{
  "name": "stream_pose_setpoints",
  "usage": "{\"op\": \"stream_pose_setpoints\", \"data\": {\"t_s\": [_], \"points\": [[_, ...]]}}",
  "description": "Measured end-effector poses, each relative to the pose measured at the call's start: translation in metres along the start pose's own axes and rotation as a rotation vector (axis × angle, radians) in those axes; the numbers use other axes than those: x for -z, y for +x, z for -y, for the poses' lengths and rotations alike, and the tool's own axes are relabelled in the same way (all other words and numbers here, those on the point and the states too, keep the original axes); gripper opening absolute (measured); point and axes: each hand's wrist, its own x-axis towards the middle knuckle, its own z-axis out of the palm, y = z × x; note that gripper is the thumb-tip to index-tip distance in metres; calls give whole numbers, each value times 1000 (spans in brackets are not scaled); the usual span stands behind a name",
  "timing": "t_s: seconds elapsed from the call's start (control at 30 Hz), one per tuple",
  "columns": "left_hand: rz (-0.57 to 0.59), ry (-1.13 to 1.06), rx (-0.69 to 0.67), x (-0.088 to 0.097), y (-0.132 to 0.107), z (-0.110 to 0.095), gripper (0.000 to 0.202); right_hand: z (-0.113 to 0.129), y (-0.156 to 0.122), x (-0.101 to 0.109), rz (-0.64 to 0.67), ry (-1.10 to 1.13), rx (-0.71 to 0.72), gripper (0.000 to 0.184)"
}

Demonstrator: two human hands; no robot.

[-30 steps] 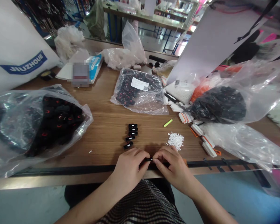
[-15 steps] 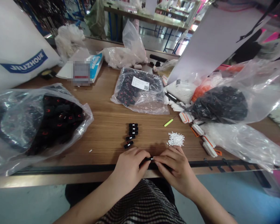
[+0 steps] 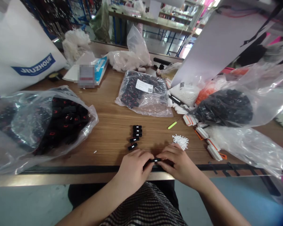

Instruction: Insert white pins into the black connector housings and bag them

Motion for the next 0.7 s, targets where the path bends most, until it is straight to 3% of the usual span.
{"op": "stream_pose_setpoints", "data": {"t_s": [0.17, 0.27, 0.43, 0.57, 0.7], "points": [[-141, -15, -32, 2, -6, -4, 4, -14, 30, 13, -6, -117, -107, 6], [-73, 45, -83, 1, -9, -4, 14, -19, 58, 14, -47, -214, -166, 9], [74, 130, -65, -2, -7, 0, 12, -15, 97, 8, -47, -310, -157, 12], [94, 91, -37, -2, -5, 1, 10, -23, 113, 26, -6, -368, -227, 28], [84, 64, -35, -2, -4, 1, 12, -50, 135, 45, 26, -532, -356, 35]]}}
